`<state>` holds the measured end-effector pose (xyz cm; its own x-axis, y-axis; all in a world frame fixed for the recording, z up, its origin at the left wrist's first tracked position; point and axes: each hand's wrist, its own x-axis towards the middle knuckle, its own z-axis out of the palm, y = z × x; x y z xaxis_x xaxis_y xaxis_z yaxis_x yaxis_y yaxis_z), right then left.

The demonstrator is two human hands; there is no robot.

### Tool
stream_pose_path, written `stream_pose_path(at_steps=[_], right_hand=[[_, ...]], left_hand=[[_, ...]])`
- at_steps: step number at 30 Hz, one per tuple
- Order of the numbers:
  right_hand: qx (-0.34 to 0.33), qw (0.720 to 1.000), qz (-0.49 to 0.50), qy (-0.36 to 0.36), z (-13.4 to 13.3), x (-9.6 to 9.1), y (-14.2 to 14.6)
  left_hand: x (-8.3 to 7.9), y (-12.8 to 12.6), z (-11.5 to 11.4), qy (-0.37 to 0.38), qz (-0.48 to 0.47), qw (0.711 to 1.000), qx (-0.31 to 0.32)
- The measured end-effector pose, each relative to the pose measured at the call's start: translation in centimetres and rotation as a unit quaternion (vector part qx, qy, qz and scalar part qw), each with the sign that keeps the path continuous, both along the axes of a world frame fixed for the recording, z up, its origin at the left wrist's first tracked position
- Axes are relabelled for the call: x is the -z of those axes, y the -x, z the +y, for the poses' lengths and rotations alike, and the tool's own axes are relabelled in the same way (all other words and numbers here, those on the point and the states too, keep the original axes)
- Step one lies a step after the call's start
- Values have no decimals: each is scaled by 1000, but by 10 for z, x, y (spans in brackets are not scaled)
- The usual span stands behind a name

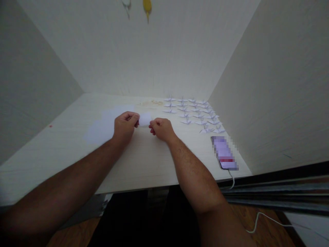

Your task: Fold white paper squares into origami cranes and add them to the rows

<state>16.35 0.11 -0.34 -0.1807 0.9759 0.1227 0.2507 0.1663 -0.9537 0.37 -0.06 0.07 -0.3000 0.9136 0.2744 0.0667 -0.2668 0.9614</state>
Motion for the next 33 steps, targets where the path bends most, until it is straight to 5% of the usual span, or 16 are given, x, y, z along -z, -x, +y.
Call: stream_pose_path(at_steps=[4,8,14,18,27,33], right_hand=[[-13,999,35,-2,1,-1,-5],[-99,984,143,38,2,-2,-9],[-174,961,200,81,1,-1,-9],[-192,958,189,99,1,1,-10],[-150,985,37,77,4,4,-6],[-26,988,-91,-120,3,10,-2]], left_hand=[[2,6,4,46,-134,983,116],[-1,15,5,157,-269,916,252],[-3,16,0,195,-262,882,339],[-1,12,0,150,-205,912,323],[4,13,5,58,-95,979,171],[3,9,4,1,0,997,75]])
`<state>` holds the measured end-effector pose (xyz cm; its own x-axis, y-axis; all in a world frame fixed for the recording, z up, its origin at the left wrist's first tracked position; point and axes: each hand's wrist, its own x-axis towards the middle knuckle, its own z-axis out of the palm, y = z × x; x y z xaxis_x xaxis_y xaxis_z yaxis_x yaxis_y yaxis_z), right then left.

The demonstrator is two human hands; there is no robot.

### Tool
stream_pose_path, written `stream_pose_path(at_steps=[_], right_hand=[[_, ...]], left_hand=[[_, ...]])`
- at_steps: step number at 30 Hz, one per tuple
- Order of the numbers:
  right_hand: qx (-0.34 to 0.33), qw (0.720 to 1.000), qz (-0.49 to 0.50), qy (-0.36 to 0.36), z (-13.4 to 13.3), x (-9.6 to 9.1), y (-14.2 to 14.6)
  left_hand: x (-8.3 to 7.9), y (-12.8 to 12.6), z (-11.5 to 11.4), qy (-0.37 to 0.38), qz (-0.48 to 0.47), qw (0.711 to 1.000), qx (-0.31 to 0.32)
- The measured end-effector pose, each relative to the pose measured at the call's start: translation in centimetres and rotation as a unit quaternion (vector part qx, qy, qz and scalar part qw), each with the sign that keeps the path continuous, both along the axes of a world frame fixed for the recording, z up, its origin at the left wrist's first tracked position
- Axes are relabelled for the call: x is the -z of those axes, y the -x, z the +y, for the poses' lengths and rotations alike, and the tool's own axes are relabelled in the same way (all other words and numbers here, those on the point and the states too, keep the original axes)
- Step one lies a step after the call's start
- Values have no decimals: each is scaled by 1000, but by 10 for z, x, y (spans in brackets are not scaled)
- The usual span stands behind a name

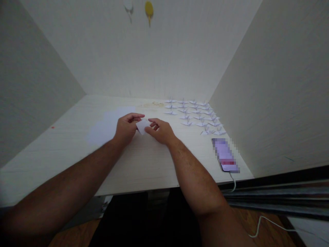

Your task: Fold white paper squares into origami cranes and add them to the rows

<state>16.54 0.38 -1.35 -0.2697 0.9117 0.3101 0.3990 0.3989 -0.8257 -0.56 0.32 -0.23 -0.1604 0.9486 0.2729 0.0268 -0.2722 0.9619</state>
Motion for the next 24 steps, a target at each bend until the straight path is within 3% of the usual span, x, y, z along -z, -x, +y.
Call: stream_pose_path(at_steps=[4,9,15,19,24], right_hand=[[-16,998,-47,-50,-5,2,5],[26,991,-71,-106,-7,2,10],[129,984,-101,-70,-3,-7,1],[128,989,-56,-42,-1,-12,-2],[103,992,-58,-43,-1,-14,-3]], left_hand=[[1,-3,-2,-25,77,995,-55],[0,-6,-7,-61,170,982,-55],[-1,-2,-6,-51,172,982,-49],[1,2,-3,-50,228,972,-22],[-1,2,-6,-28,287,956,54]])
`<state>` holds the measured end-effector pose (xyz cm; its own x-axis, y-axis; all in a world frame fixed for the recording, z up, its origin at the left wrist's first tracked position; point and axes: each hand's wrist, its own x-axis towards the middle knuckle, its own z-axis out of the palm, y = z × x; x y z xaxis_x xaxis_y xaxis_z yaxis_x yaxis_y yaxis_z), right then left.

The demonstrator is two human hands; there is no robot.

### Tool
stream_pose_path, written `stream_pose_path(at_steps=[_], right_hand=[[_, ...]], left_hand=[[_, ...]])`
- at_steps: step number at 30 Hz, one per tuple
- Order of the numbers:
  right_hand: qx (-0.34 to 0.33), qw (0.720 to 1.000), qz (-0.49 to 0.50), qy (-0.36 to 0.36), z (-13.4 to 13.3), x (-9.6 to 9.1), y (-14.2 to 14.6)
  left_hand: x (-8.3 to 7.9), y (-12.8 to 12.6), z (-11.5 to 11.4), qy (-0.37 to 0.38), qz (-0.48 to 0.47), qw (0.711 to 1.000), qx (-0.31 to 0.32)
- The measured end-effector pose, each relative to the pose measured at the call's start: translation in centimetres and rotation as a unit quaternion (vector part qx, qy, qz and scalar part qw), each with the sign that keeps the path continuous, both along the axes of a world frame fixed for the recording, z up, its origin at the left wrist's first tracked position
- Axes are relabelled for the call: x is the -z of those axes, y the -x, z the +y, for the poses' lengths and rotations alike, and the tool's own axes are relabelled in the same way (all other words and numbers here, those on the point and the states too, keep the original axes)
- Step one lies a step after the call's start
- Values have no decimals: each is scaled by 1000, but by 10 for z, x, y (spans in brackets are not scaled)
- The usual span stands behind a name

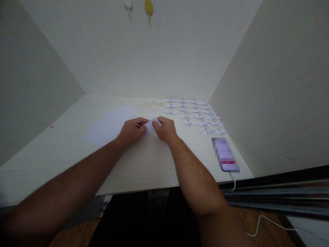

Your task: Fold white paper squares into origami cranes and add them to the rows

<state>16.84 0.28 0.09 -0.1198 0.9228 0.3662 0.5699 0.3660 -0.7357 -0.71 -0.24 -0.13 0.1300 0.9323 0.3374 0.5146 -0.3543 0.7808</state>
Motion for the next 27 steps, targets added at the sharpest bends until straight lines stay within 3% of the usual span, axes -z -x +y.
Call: stream_pose_path(at_steps=[7,13,27], right_hand=[[-23,1000,9,5,-2,-1,0],[-41,995,72,60,1,0,-2],[-108,989,45,90,-1,-3,-5]], left_hand=[[-2,2,3,73,-74,995,-11],[-7,4,2,147,-121,982,-8],[-7,11,5,128,-41,990,30]])
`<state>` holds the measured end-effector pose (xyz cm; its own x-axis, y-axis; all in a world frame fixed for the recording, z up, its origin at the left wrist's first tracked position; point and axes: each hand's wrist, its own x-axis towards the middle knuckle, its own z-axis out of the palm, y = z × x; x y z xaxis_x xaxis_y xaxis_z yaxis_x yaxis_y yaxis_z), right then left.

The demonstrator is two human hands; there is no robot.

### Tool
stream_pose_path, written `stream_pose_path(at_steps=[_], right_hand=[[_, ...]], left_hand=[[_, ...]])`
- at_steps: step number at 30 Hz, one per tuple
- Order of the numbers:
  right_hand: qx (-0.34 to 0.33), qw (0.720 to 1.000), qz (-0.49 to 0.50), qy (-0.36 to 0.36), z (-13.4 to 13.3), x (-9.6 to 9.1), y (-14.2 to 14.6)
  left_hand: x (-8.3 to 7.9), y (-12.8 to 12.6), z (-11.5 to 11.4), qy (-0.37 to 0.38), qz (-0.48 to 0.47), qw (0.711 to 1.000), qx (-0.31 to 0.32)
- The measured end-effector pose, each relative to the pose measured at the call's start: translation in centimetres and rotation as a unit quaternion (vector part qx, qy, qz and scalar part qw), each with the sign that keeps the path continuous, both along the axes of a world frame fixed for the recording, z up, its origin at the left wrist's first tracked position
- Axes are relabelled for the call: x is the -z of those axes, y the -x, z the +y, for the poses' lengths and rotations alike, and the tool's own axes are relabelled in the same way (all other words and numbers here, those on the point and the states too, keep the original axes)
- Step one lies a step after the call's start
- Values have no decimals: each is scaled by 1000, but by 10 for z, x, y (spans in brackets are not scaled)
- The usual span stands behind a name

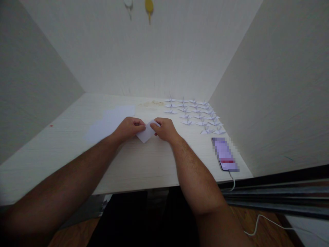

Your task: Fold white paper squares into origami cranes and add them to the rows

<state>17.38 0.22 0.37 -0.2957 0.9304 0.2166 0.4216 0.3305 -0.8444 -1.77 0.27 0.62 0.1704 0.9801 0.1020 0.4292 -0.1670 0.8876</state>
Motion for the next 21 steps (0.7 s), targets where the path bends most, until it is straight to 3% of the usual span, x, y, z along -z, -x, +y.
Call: stream_pose_path(at_steps=[7,12,21], right_hand=[[-4,1000,-5,-12,0,2,-1],[-56,996,51,41,-1,1,-1],[-56,983,162,72,0,5,3]], left_hand=[[1,1,1,21,-9,1000,14],[4,3,3,49,-49,998,-2],[0,1,2,100,-137,985,-37]])
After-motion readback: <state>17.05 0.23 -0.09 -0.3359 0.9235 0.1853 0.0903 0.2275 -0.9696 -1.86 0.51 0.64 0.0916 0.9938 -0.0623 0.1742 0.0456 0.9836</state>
